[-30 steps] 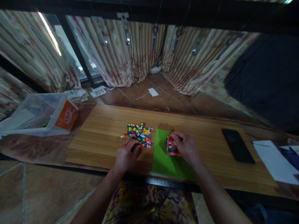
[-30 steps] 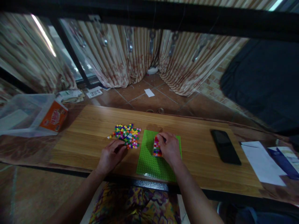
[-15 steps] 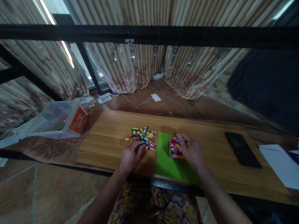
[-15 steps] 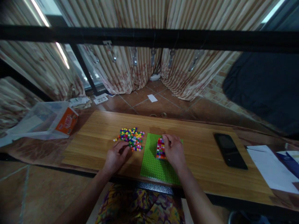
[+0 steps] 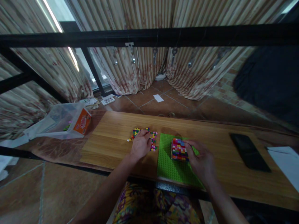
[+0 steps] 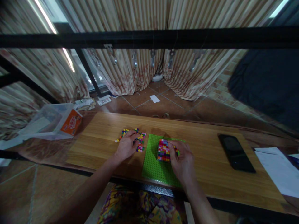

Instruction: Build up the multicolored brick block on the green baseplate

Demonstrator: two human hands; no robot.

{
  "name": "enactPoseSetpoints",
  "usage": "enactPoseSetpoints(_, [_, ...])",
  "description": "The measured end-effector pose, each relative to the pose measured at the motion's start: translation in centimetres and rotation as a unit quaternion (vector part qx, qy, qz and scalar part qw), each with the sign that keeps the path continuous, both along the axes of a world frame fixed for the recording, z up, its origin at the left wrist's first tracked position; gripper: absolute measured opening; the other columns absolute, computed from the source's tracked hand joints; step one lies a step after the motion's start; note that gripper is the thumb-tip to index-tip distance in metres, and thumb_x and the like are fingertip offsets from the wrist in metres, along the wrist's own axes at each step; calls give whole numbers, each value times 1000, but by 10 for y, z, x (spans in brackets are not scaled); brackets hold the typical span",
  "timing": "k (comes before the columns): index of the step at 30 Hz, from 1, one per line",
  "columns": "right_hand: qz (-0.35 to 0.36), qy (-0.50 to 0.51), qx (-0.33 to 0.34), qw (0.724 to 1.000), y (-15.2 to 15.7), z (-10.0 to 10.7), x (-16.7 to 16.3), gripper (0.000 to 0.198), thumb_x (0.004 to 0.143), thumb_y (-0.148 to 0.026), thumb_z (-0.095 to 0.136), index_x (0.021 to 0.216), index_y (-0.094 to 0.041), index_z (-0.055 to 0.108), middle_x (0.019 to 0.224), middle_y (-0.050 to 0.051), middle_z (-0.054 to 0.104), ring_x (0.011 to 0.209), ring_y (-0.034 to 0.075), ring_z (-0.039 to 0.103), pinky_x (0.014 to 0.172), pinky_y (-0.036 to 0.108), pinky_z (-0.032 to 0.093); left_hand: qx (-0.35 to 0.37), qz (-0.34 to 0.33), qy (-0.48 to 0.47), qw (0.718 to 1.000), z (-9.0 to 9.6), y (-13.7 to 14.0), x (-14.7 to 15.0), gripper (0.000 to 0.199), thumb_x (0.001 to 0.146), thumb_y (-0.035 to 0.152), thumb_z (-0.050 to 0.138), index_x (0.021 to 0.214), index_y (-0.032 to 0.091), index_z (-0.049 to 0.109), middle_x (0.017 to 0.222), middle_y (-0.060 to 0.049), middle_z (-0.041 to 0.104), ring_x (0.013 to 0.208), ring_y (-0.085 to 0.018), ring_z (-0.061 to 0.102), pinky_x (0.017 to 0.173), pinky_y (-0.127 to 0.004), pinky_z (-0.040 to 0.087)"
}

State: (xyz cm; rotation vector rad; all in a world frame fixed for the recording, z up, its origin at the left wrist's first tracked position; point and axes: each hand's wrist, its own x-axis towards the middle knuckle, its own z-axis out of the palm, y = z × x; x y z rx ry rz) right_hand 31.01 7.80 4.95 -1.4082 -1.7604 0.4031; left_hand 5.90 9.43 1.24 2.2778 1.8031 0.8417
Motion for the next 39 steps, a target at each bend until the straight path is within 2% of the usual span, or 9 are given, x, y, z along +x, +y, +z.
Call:
enactPoseSetpoints(4, [23,-10,30,999,-10,8,-14,22,91,-37,51,95,-23,68,94,6,70,92,23,62,84,40,48,-3,-18,2,1000,-2,-3,-5,23,80,11,57,95,24,68,100,-5,61,97,-21,58,90,-39,50])
enactPoseSetpoints(8, [102,-43,42,993,-19,13,-46,19,92,-29,50,94,-24,67,95,5,70,94,22,60,87,39,46,2,-19,-3,1000,-2,-14,-13,20,83,13,55,93,24,68,100,-4,62,95,-20,58,89,-37,50])
enactPoseSetpoints(11, [140,-71,9,988,-17,3,-74,20,93,-23,47,94,-23,67,93,6,69,90,22,60,83,36,47,4,-16,-12,1000,-2,-20,-21,17,85,14,53,87,22,68,97,-5,62,93,-19,58,87,-36,50])
enactPoseSetpoints(15, [151,-105,-28,983,1,-21,-103,23,91,-18,44,94,-22,66,95,8,67,92,23,59,83,36,47,6,-8,-37,999,-3,-25,-29,14,84,14,55,86,20,66,96,-5,62,93,-19,59,87,-35,50])
enactPoseSetpoints(21, [135,-143,-46,979,29,-38,-128,22,87,-16,46,92,-22,67,98,10,65,99,25,57,88,39,44,33,47,-78,995,-4,-38,-36,17,86,18,54,100,21,64,106,-7,63,99,-21,58,91,-38,49])
enactPoseSetpoints(24, [126,-183,-64,973,33,-38,-136,17,86,-20,50,89,-21,67,96,11,64,96,25,56,86,38,44,37,96,-75,992,-6,-49,-38,27,86,26,57,113,20,59,119,-11,58,109,-24,55,95,-40,47])
enactPoseSetpoints(29, [76,-236,-107,963,31,-34,-147,16,84,-22,53,91,-18,67,101,11,63,100,26,54,90,36,41,15,152,-37,988,-11,-56,-39,66,81,46,63,135,15,41,143,-20,39,132,-34,38,103,-51,38])
enactPoseSetpoints(34, [44,-262,-140,954,28,-27,-156,15,83,-22,54,90,-18,66,101,11,64,102,27,53,87,35,40,-40,126,5,991,-11,-50,-39,80,76,54,64,140,16,35,147,-19,35,138,-36,30,110,-55,28])
enactPoseSetpoints(39, [71,-263,-116,955,27,-28,-155,13,84,-19,53,84,-20,65,95,9,66,99,25,54,92,36,36,-59,80,6,995,-11,-51,-38,81,76,51,64,141,15,34,147,-20,37,138,-35,31,112,-56,24])
